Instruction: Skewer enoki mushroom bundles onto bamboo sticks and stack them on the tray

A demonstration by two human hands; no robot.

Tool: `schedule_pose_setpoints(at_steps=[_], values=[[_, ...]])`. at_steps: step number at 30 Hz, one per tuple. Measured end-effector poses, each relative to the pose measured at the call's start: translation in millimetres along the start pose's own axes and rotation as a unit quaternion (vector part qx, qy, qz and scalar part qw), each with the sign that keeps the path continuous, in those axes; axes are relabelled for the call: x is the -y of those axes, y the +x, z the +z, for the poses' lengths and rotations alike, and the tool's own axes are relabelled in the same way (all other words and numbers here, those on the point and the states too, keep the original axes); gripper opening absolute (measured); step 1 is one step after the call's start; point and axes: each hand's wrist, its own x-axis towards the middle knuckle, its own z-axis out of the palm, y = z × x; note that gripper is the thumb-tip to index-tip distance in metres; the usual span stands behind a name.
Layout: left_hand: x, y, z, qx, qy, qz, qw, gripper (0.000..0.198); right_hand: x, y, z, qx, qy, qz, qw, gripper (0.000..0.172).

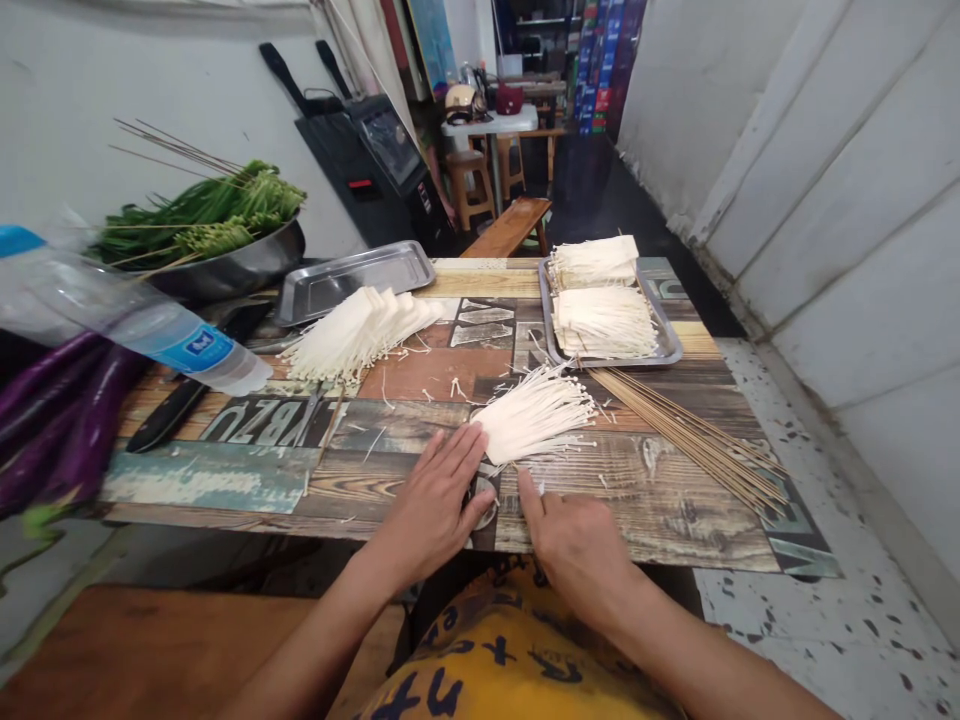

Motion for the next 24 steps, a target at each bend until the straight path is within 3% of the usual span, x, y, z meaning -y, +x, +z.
schedule_pose_setpoints(at_steps=[8,10,13,17,19,22,24], values=[[0,1,2.0,0.006,-0.004,-0.006,1.000,0.058,7,28,-2,0.117,-0.013,0.058,0.991,0.037],[0,1,1.9,0.001,-0.009,-0.004,1.000,0.060,7,30,-2,0.118,-0.011,0.067,0.991,0.033],[1,-3,0.5,-0.033,-0.038,0.010,0.999,0.064,-3,28,-8,0.070,-0.017,0.063,0.995,0.035],[3,-10,1.0,-0.168,-0.087,-0.033,0.981,0.068,-35,26,-38,-0.113,-0.020,0.069,0.991,0.035],[3,-12,2.5,-0.224,-0.101,-0.062,0.967,0.069,-51,27,-59,-0.182,0.037,0.091,0.978,0.031],[0,-11,1.3,-0.270,-0.110,-0.065,0.954,0.068,-61,27,-79,-0.192,0.204,0.148,0.948,0.031],[-3,-10,-3.5,-0.299,-0.110,-0.061,0.946,0.067,-59,26,-75,-0.143,0.311,0.206,0.917,0.036]])
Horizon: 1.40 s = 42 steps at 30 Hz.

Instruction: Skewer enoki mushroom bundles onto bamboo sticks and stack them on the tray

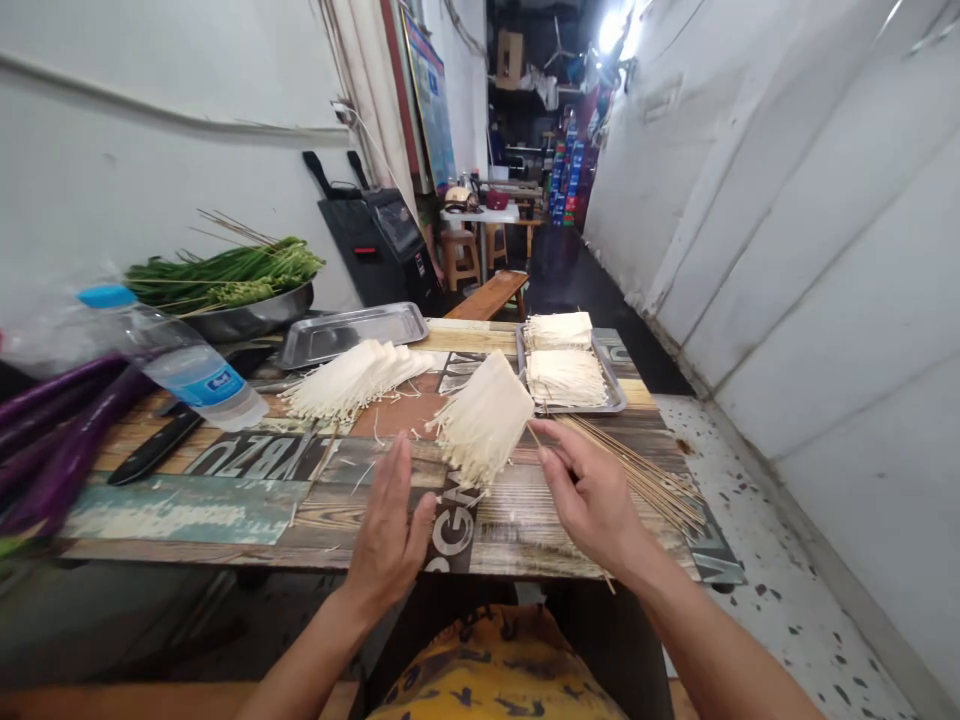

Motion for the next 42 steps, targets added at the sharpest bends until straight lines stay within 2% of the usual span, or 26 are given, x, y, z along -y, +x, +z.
schedule_pose_setpoints(at_steps=[3,5,8,11,14,17,21,25,31,35,37,38,40,42], values=[[-6,5,-7.8,-0.036,0.013,0.011,0.999,0.066,-17,-13,25,0.111,0.023,0.114,0.987,0.043],[-9,9,-10.6,-0.011,0.042,0.028,0.999,0.064,-31,-27,42,0.152,0.001,0.143,0.978,0.040],[-15,16,-3.7,0.100,0.100,0.061,0.988,0.058,-42,-49,53,0.179,-0.040,0.171,0.968,0.042],[-24,24,16.5,0.210,0.140,0.102,0.962,0.056,-38,-62,49,0.197,-0.080,0.180,0.961,0.038],[-32,31,40.4,0.267,0.156,0.130,0.942,0.059,-31,-66,46,0.205,-0.110,0.173,0.957,0.034],[-34,34,58.1,0.272,0.170,0.130,0.938,0.060,-28,-66,48,0.201,-0.134,0.159,0.957,0.033],[-27,30,68.8,0.265,0.165,0.132,0.941,0.056,-28,-67,52,0.189,-0.150,0.137,0.961,0.032],[-23,29,71.5,0.266,0.159,0.126,0.943,0.057,-27,-63,57,0.179,-0.167,0.125,0.962,0.030],[-29,37,72.6,0.275,0.170,0.104,0.941,0.054,-27,-52,63,0.170,-0.203,0.120,0.957,0.028],[-31,43,66.6,0.288,0.162,0.100,0.939,0.055,-25,-51,60,0.166,-0.225,0.099,0.955,0.029],[-30,46,56.2,0.258,0.142,0.111,0.949,0.058,-21,-47,52,0.167,-0.232,0.073,0.955,0.028],[-27,48,49.0,0.223,0.129,0.117,0.959,0.059,-18,-44,46,0.167,-0.235,0.055,0.956,0.027],[-18,48,32.8,0.124,0.104,0.112,0.980,0.060,-10,-32,34,0.172,-0.237,0.011,0.956,0.028],[-4,43,18.7,0.023,0.078,0.078,0.994,0.060,-1,-14,22,0.176,-0.238,-0.034,0.954,0.033]])
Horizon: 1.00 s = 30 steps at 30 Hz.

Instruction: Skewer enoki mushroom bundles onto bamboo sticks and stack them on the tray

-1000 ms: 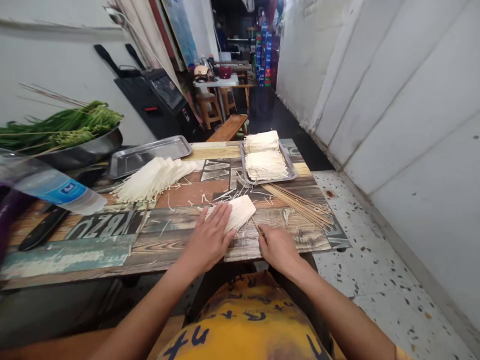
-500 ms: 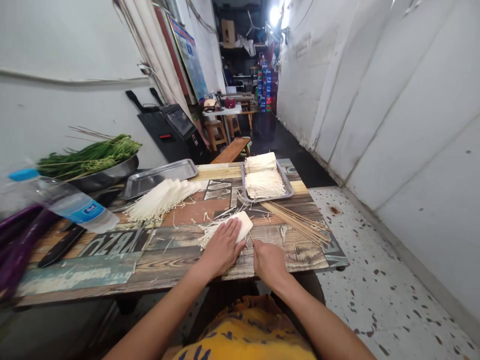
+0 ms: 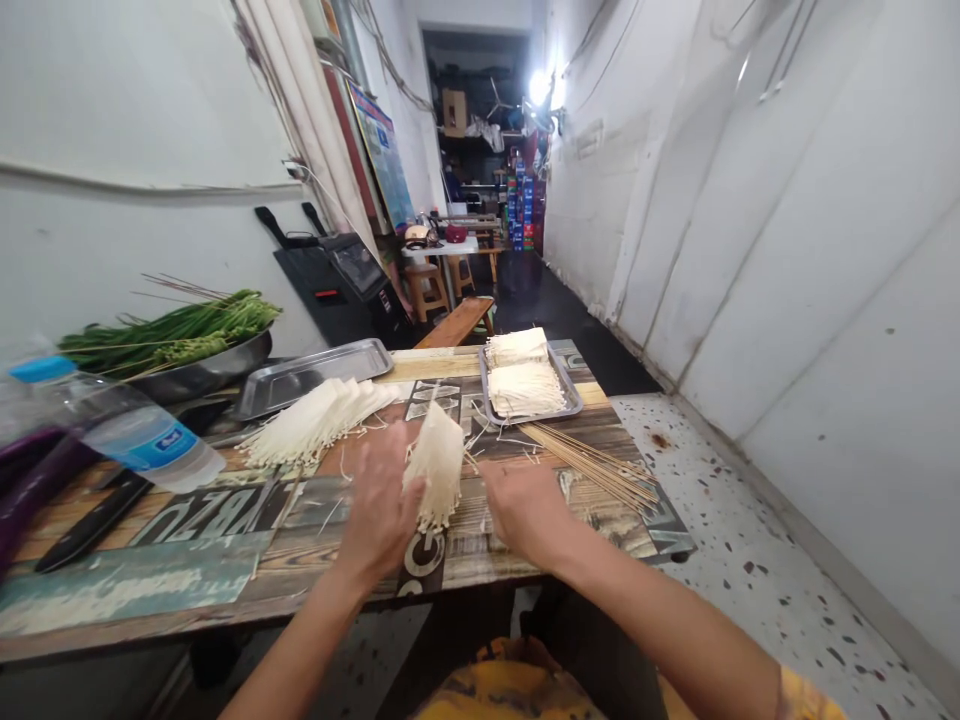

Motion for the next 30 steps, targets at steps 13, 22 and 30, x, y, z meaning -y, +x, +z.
schedule_pose_setpoints(at_steps=[13,22,30], values=[[44,-47,17.9,0.045,0.006,-0.117,0.992,0.067,-77,145,-42,-0.141,-0.087,0.058,0.984,0.041],[47,-49,22.1,0.033,0.067,-0.074,0.994,0.069,-140,198,-19,-0.133,-0.073,0.174,0.973,0.039],[57,-53,23.5,0.053,0.100,-0.030,0.993,0.075,-196,192,22,0.000,-0.052,0.274,0.960,0.031]])
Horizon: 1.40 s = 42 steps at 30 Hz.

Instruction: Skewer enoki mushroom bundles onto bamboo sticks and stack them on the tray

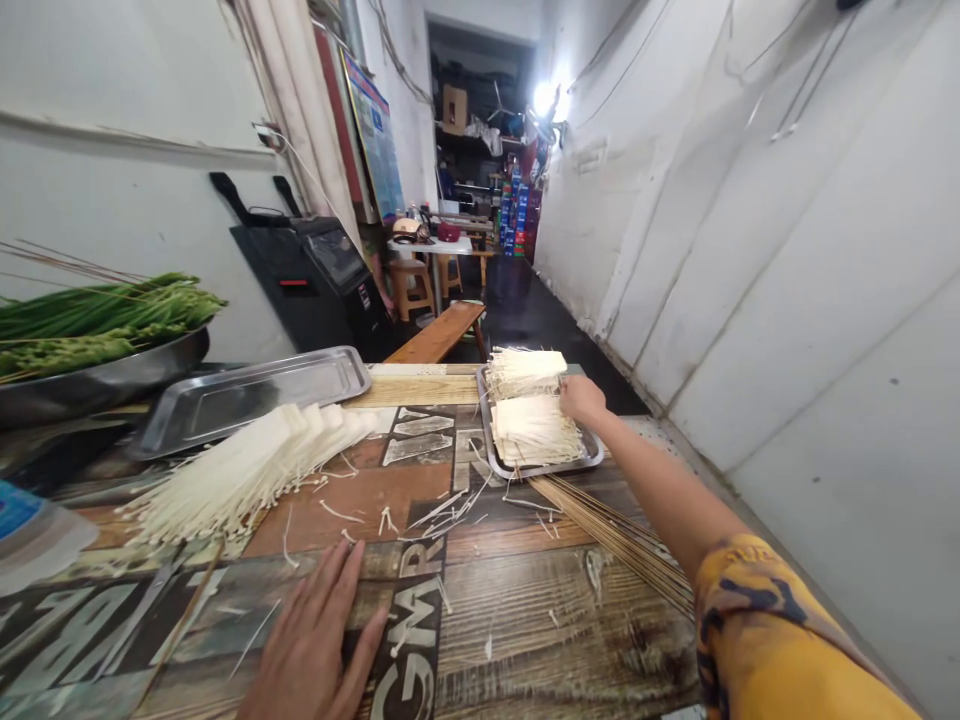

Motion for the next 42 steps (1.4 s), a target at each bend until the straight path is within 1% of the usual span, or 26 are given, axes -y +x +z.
schedule_pose_setpoints(at_steps=[3,6,7,9,12,13,15,16,19,22,25,28,30,32,34,35,36,37,39,40,42], values=[[2,0,-1.0,0.011,0.007,0.009,1.000,0.075,-9,-5,0,0.023,-0.005,-0.001,1.000,0.031],[4,0,-2.7,0.022,0.009,0.015,1.000,0.074,-19,-25,-11,0.010,-0.004,-0.004,1.000,0.028],[4,0,-3.5,0.025,0.009,0.014,1.000,0.073,-23,-38,-14,0.004,-0.001,-0.009,1.000,0.030],[3,0,-5.6,0.035,0.007,0.008,0.999,0.070,-31,-71,-20,0.004,0.009,-0.032,0.999,0.035],[1,2,-10.7,0.062,-0.004,-0.009,0.998,0.064,-43,-132,-24,0.041,0.030,-0.087,0.995,0.028],[0,3,-12.5,0.073,-0.008,-0.016,0.997,0.062,-47,-150,-23,0.056,0.032,-0.116,0.991,0.026],[-2,5,-15.7,0.093,-0.015,-0.033,0.995,0.058,-52,-178,-19,0.069,-0.002,-0.168,0.983,0.022],[-3,6,-17.1,0.101,-0.017,-0.040,0.994,0.056,-54,-188,-15,0.074,-0.025,-0.188,0.979,0.021],[-5,9,-19.8,0.115,-0.022,-0.056,0.992,0.052,-56,-198,2,0.084,-0.074,-0.211,0.971,0.020],[-5,11,-20.5,0.110,-0.029,-0.062,0.992,0.051,-53,-195,16,0.079,-0.081,-0.202,0.973,0.020],[-7,11,-18.4,0.127,-0.025,-0.062,0.990,0.050,-50,-190,18,0.072,-0.087,-0.197,0.974,0.018],[-17,14,-10.9,0.176,-0.006,-0.081,0.981,0.059,-45,-188,12,0.063,-0.100,-0.202,0.972,0.019],[-29,25,-1.6,0.196,-0.011,-0.105,0.975,0.069,-42,-190,7,0.052,-0.110,-0.204,0.971,0.019],[-44,46,10.9,0.203,-0.053,-0.106,0.972,0.071,-38,-195,1,0.038,-0.121,-0.205,0.970,0.020],[-54,76,23.5,0.184,-0.145,-0.061,0.970,0.067,-33,-202,-5,0.023,-0.135,-0.206,0.969,0.020],[-56,93,28.4,0.173,-0.164,-0.044,0.970,0.061,-30,-206,-9,0.013,-0.142,-0.204,0.969,0.021],[-55,109,31.5,0.157,-0.173,-0.043,0.971,0.055,-27,-212,-12,0.001,-0.148,-0.201,0.968,0.021],[-51,124,32.4,0.134,-0.175,-0.054,0.974,0.051,-23,-218,-14,-0.011,-0.150,-0.197,0.969,0.020],[-33,146,27.1,0.080,-0.170,-0.087,0.978,0.048,-13,-233,-16,-0.030,-0.137,-0.200,0.970,0.018],[-20,152,21.3,0.059,-0.165,-0.099,0.980,0.047,-8,-241,-15,-0.033,-0.121,-0.213,0.969,0.017],[11,153,5.0,0.036,-0.150,-0.118,0.981,0.043,1,-257,-8,-0.026,-0.085,-0.263,0.961,0.018]])
